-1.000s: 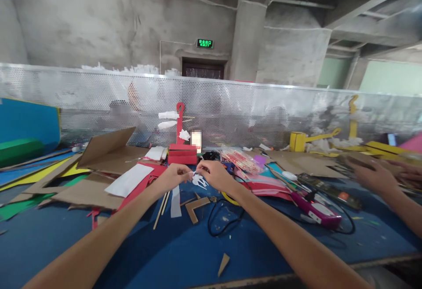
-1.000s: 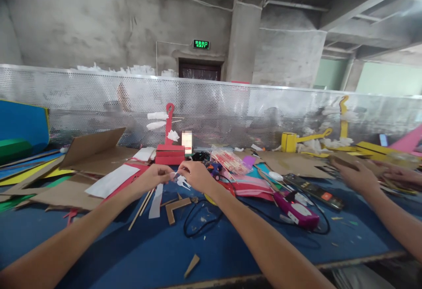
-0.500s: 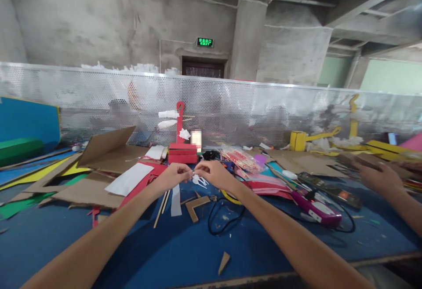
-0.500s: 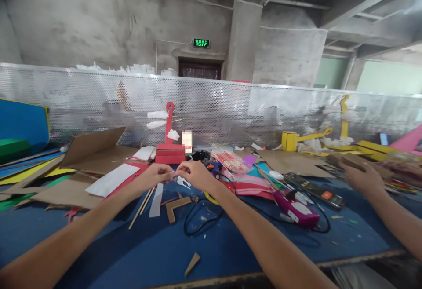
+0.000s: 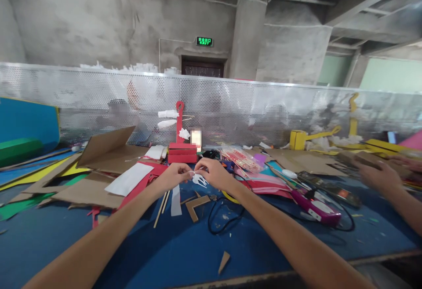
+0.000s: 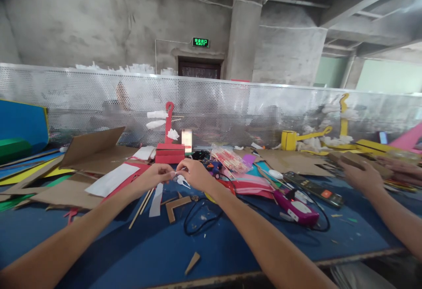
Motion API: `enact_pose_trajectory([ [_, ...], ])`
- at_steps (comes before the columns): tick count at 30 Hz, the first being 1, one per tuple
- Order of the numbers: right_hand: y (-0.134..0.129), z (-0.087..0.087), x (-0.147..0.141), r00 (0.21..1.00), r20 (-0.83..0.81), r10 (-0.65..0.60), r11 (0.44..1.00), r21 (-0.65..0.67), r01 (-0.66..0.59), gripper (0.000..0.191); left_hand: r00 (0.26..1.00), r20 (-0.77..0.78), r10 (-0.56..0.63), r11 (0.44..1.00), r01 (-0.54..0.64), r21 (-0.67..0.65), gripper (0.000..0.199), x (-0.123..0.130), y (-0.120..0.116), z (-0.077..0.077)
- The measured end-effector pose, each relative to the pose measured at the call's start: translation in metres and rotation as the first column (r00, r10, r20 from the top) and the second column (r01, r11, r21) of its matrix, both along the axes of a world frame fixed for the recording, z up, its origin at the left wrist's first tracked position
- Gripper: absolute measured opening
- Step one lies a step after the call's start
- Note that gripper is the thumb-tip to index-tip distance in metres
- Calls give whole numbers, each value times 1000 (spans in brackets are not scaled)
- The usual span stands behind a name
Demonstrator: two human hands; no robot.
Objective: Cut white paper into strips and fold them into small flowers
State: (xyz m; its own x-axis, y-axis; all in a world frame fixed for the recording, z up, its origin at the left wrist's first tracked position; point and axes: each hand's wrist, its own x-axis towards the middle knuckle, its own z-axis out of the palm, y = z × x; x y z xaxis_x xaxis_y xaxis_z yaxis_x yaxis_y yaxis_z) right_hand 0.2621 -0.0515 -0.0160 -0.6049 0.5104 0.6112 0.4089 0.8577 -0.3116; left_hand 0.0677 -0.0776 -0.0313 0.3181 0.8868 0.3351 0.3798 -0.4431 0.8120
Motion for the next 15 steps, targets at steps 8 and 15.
enact_pose_trajectory([
  [8, 10, -5, 2, 995, 79, -65, 997, 33, 63, 34, 999, 40, -19, 1000, 19, 3, 27, 3, -4, 4],
  [15, 10, -5, 5, 1000, -13, 22, 982, -186, -24, 27, 999, 40, 6, 1000, -5, -22, 26, 1, -5, 7],
])
